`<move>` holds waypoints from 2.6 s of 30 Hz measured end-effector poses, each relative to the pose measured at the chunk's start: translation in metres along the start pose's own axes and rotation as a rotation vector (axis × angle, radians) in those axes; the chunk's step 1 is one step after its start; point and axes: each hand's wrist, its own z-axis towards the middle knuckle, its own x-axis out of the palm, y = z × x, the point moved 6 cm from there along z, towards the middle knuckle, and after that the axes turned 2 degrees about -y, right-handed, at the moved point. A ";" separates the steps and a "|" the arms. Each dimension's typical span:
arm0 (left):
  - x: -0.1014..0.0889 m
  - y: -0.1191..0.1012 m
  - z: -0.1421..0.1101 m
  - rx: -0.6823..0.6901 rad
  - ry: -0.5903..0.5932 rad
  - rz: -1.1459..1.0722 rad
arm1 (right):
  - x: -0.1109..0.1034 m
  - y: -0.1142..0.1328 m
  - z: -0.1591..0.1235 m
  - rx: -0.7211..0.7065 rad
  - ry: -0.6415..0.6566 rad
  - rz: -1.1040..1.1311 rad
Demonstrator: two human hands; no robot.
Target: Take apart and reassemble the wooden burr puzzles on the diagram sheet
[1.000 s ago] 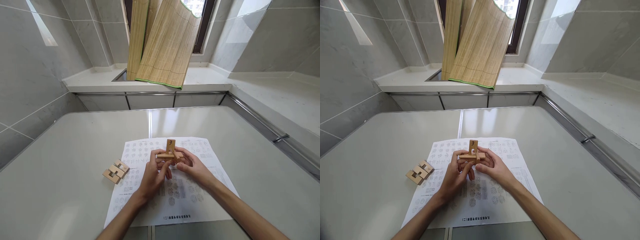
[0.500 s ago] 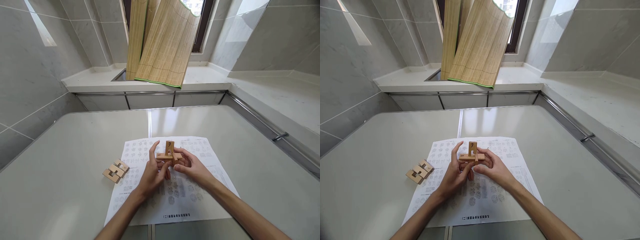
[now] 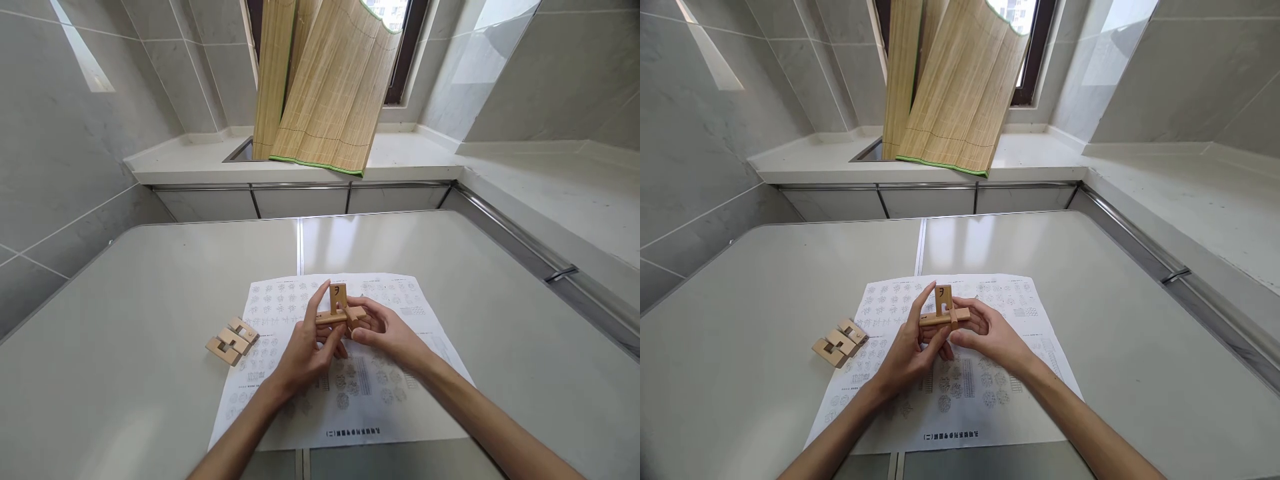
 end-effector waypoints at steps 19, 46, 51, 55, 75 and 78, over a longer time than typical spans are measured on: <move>-0.024 -0.007 0.000 0.190 -0.107 0.469 | -0.007 -0.007 0.003 0.038 0.047 -0.010; -0.011 -0.001 -0.006 0.235 -0.041 0.484 | 0.002 -0.014 0.000 0.073 0.121 -0.058; -0.007 -0.002 -0.007 0.287 -0.038 0.497 | 0.005 -0.008 -0.003 0.067 0.139 -0.041; -0.005 -0.005 -0.007 0.317 -0.049 0.499 | 0.005 -0.005 -0.003 0.054 0.127 -0.021; -0.007 0.013 -0.003 0.192 -0.060 0.590 | -0.004 0.007 -0.002 0.004 -0.075 -0.089; -0.008 0.015 -0.003 0.159 -0.081 0.585 | -0.011 0.010 -0.001 -0.022 -0.153 -0.127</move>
